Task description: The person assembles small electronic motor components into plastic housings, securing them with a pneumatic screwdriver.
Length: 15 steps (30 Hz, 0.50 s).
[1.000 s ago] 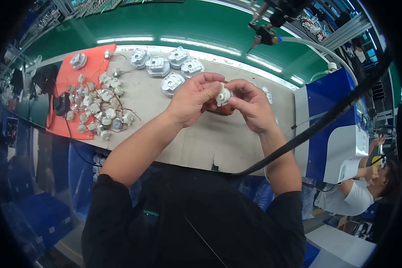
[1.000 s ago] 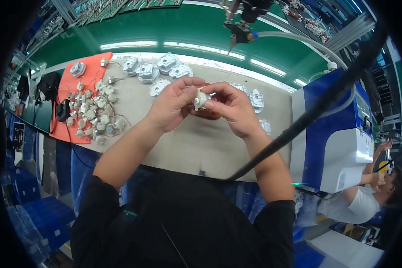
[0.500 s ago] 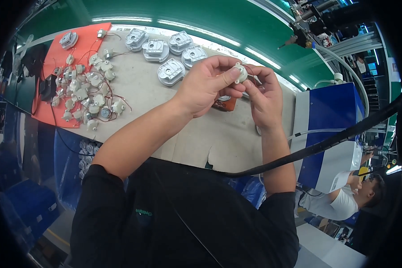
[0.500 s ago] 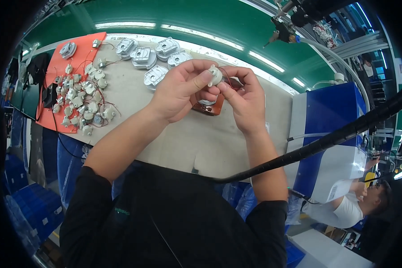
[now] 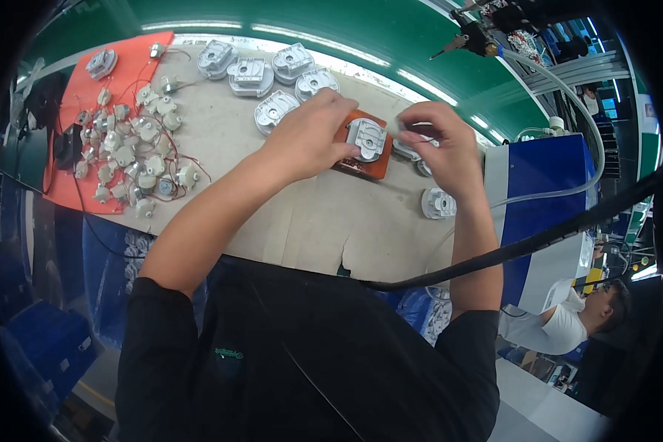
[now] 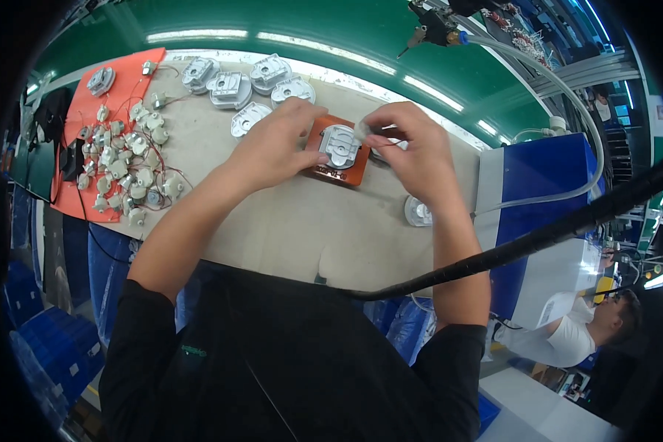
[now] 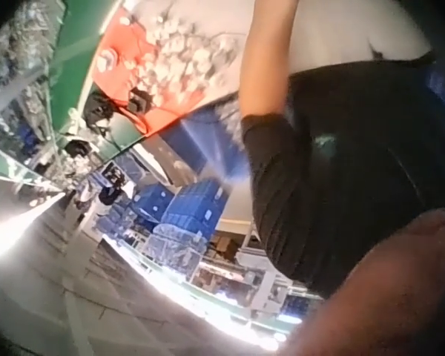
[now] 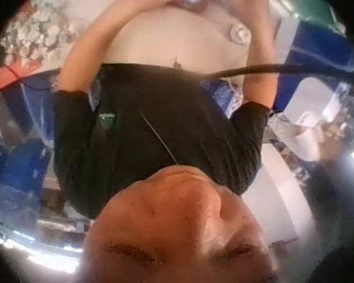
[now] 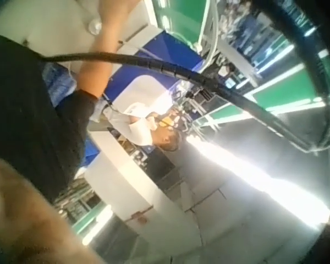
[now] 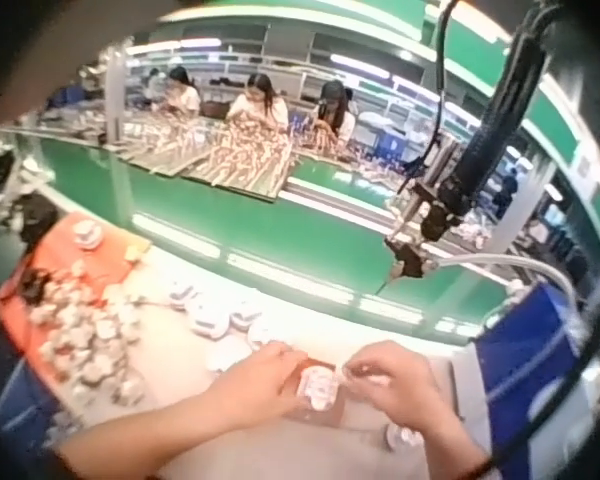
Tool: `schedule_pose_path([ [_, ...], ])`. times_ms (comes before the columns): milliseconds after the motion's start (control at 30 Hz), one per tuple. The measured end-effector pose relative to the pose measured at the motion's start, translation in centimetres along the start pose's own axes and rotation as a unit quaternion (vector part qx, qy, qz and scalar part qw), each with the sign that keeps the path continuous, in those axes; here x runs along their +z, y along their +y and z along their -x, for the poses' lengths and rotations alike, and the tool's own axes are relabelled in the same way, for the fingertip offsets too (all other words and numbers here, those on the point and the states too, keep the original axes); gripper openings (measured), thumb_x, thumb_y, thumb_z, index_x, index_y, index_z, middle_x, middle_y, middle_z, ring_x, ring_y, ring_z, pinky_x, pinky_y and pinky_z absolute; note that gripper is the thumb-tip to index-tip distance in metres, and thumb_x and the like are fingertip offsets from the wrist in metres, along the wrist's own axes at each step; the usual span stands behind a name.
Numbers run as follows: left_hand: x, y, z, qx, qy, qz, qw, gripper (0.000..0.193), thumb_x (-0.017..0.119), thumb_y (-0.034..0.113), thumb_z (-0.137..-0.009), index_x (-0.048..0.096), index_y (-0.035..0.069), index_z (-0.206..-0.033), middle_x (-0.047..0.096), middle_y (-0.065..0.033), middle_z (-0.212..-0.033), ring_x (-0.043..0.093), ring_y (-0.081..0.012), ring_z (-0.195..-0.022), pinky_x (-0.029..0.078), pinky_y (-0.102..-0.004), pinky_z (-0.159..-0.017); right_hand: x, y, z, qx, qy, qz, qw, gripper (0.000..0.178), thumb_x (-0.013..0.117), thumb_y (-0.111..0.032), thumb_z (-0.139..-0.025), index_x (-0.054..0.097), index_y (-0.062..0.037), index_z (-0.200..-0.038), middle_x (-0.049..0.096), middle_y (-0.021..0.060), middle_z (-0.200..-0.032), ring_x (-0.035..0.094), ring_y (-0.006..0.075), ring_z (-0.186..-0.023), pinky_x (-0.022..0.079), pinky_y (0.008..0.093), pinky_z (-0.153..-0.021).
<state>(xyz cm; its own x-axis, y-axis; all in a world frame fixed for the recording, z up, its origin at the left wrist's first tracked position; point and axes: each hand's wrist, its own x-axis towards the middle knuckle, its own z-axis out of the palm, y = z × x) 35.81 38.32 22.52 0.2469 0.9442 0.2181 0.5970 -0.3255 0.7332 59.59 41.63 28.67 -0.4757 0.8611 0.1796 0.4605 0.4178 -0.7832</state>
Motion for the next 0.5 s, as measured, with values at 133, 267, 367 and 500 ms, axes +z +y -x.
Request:
schedule_pose_path([
  [133, 1.1, -0.4, -0.5, 0.014, -0.036, 0.01, 0.999, 0.051, 0.081, 0.013, -0.08, 0.066, 0.016, -0.129, 0.062, -0.011, -0.11, 0.065, -0.0321, -0.1, 0.053, -0.042, -0.084, 1.9, -0.7, -0.4, -0.049, -0.077, 0.13, 0.987, 0.025, 0.073, 0.009, -0.082, 0.071, 0.0001, -0.106, 0.069, 0.0101, -0.107, 0.069, 0.0206, -0.096, 0.058, 0.0314, -0.084],
  [267, 0.8, -0.5, -0.8, -0.001, -0.069, 0.05, 0.996, 0.045, 0.08, 0.016, -0.083, 0.071, 0.017, -0.127, 0.063, -0.0122, -0.111, 0.064, -0.033, -0.108, 0.052, -0.0445, -0.089, 1.8, -0.1, -0.9, -0.022, -0.089, 0.107, 0.99, 0.028, 0.074, 0.009, -0.08, 0.071, -0.0007, -0.106, 0.069, 0.0103, -0.106, 0.069, 0.0227, -0.094, 0.057, 0.0332, -0.081],
  [367, 1.2, -0.8, -0.8, 0.011, -0.056, 0.037, 0.998, 0.051, 0.079, 0.011, -0.08, 0.068, 0.017, -0.13, 0.062, -0.011, -0.108, 0.064, -0.0323, -0.1, 0.052, -0.0421, -0.084, 1.6, -1.1, -1.3, -0.032, -0.103, 0.133, 0.985, 0.028, 0.075, 0.009, -0.079, 0.072, -0.0016, -0.105, 0.07, 0.0101, -0.104, 0.069, 0.0245, -0.093, 0.056, 0.034, -0.079],
  [500, 1.3, -1.0, -0.8, 0.008, -0.053, 0.051, 0.997, 0.051, 0.08, 0.012, -0.08, 0.068, 0.018, -0.129, 0.062, -0.0107, -0.108, 0.064, -0.0319, -0.099, 0.052, -0.0421, -0.084, 1.4, -1.9, -1.8, -0.06, -0.141, 0.207, 0.966, 0.027, 0.076, 0.008, -0.077, 0.072, -0.0018, -0.103, 0.071, 0.0096, -0.104, 0.069, 0.0255, -0.091, 0.056, 0.0342, -0.079],
])
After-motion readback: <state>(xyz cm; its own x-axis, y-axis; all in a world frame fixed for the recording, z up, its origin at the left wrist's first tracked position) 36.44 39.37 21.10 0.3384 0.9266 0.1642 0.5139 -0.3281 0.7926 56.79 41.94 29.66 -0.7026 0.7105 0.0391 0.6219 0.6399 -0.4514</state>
